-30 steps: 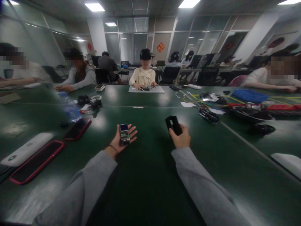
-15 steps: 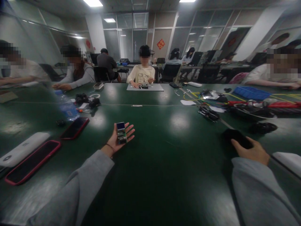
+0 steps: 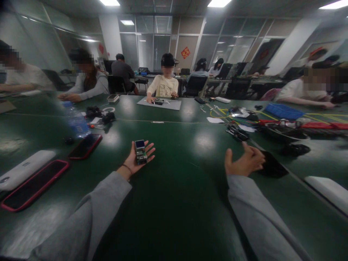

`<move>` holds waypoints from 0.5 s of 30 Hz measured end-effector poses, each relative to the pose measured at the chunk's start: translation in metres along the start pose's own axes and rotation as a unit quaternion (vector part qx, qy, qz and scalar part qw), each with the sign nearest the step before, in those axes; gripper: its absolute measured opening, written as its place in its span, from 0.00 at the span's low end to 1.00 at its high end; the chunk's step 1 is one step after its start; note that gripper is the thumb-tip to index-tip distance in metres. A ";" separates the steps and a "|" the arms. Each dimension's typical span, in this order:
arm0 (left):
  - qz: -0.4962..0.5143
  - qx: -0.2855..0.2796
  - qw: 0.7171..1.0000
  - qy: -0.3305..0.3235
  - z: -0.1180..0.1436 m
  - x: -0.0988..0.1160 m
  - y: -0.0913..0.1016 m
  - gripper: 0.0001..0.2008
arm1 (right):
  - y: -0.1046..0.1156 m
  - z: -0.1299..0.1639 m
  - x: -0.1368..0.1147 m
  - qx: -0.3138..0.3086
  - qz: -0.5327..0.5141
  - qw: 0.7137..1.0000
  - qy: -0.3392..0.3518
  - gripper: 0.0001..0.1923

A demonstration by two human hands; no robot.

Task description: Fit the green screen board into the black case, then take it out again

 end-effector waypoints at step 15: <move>-0.003 0.008 1.000 0.016 -0.016 -0.002 0.010 0.30 | 0.080 0.138 -0.296 -0.298 -0.365 0.813 0.342 0.21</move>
Point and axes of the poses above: each hand's wrist, its own z-axis away from the middle knuckle, its own y-axis out of the back of the hand, x = y × z, the point moved 3 cm from there along -z, towards the middle knuckle, and after that the axes turned 12 degrees about x, right-handed, at the moved point
